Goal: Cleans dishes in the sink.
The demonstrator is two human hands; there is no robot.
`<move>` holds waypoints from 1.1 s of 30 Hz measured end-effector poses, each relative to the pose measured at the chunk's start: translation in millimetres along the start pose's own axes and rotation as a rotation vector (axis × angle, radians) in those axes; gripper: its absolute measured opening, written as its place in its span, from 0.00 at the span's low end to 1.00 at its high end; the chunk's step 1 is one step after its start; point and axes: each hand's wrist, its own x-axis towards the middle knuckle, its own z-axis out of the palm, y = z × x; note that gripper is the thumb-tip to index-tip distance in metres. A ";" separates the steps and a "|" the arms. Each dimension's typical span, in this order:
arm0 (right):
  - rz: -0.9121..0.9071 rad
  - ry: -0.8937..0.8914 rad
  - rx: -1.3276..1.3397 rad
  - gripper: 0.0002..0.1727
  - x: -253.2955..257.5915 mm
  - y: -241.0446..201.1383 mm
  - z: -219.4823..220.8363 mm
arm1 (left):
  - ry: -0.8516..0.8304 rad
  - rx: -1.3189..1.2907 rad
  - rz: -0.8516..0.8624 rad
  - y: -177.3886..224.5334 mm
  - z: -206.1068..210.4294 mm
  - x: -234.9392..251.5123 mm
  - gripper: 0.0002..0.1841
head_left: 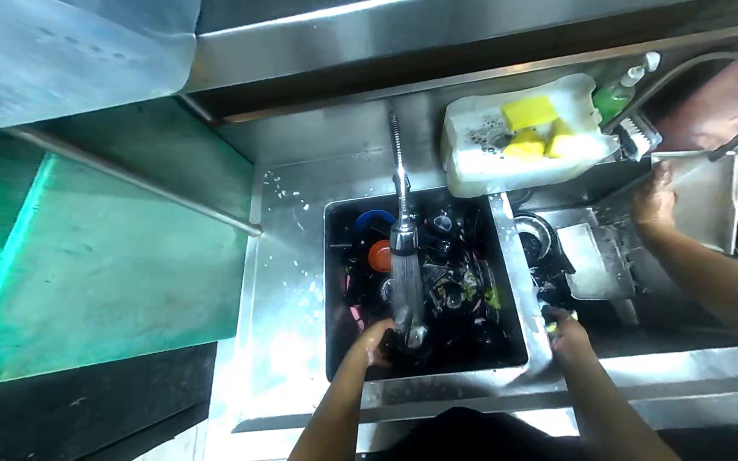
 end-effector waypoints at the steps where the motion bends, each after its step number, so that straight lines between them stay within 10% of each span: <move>1: -0.054 0.071 0.121 0.19 48.4 41.7 -3.6 | 0.031 0.004 0.067 5.2 9.1 -6.9 0.42; 8: -0.185 0.053 -0.103 0.25 54.6 28.9 -33.6 | 0.640 0.777 0.454 53.5 32.8 -100.2 0.49; 11: -0.417 0.082 -0.411 0.32 41.1 23.8 -40.1 | 0.845 0.679 0.657 51.0 15.0 -110.4 0.50; 21: -0.508 -0.243 -0.249 0.26 -48.7 -4.0 36.7 | -0.033 -0.892 0.488 38.0 33.8 -68.4 0.32; 28: -1.145 -0.400 -0.422 0.30 -110.2 19.0 81.2 | -0.235 -1.007 0.229 62.2 106.5 -79.3 0.15; 33: -0.944 -0.421 -0.431 0.29 -84.2 38.9 54.9 | -0.109 -0.952 0.389 66.9 73.1 -71.2 0.28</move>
